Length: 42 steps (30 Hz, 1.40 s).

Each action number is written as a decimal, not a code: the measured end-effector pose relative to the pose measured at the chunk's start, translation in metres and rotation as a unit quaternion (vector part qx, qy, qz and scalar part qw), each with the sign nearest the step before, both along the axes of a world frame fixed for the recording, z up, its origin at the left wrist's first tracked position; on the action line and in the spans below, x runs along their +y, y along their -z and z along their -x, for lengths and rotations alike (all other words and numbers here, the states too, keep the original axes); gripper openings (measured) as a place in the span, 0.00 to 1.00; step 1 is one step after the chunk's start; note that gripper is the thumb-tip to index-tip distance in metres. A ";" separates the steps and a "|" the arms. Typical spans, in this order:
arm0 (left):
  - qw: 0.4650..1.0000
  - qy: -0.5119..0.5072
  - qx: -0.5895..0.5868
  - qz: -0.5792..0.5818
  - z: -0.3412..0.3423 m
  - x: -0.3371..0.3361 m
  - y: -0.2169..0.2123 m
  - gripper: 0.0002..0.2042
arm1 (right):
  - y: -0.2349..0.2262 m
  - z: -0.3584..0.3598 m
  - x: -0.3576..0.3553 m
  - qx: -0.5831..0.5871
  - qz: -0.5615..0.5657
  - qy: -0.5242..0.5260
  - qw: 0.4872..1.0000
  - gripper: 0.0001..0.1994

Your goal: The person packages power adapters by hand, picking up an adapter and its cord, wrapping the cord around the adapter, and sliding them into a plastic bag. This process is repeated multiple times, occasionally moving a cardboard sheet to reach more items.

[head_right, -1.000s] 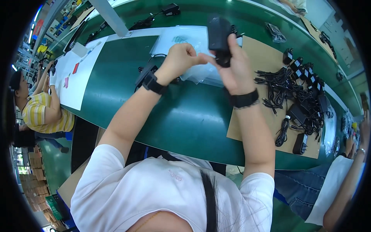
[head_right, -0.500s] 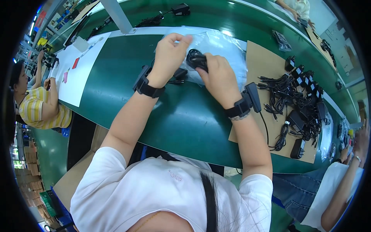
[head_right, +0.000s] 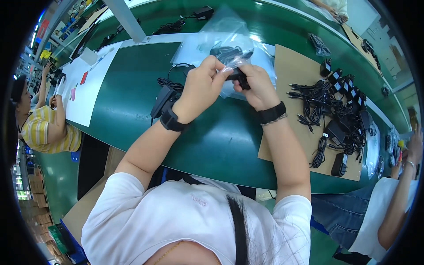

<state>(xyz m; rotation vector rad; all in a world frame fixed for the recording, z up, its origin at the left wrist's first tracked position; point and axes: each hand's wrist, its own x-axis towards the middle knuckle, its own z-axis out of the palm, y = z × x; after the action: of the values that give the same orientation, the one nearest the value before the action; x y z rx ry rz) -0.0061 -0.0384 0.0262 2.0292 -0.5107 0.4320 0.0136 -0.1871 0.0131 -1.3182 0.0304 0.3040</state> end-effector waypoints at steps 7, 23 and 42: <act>0.990 0.041 -0.130 0.043 0.007 -0.002 0.010 0.07 | -0.008 0.014 0.027 -0.277 0.005 0.168 0.946 0.13; 0.983 -0.013 -0.169 -0.074 0.020 0.011 -0.031 0.13 | 0.006 -0.011 0.024 -0.230 -0.077 0.032 0.970 0.18; 0.810 0.139 0.240 0.516 0.000 0.031 0.042 0.14 | 0.025 0.016 0.070 -0.364 0.254 0.101 0.890 0.24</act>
<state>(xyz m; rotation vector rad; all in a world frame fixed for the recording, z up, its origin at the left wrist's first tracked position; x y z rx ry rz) -0.0058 -0.0077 -0.0162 0.9115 -0.1624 -0.0321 -0.0025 -0.1169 -0.0116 -1.8649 -0.4108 -0.4232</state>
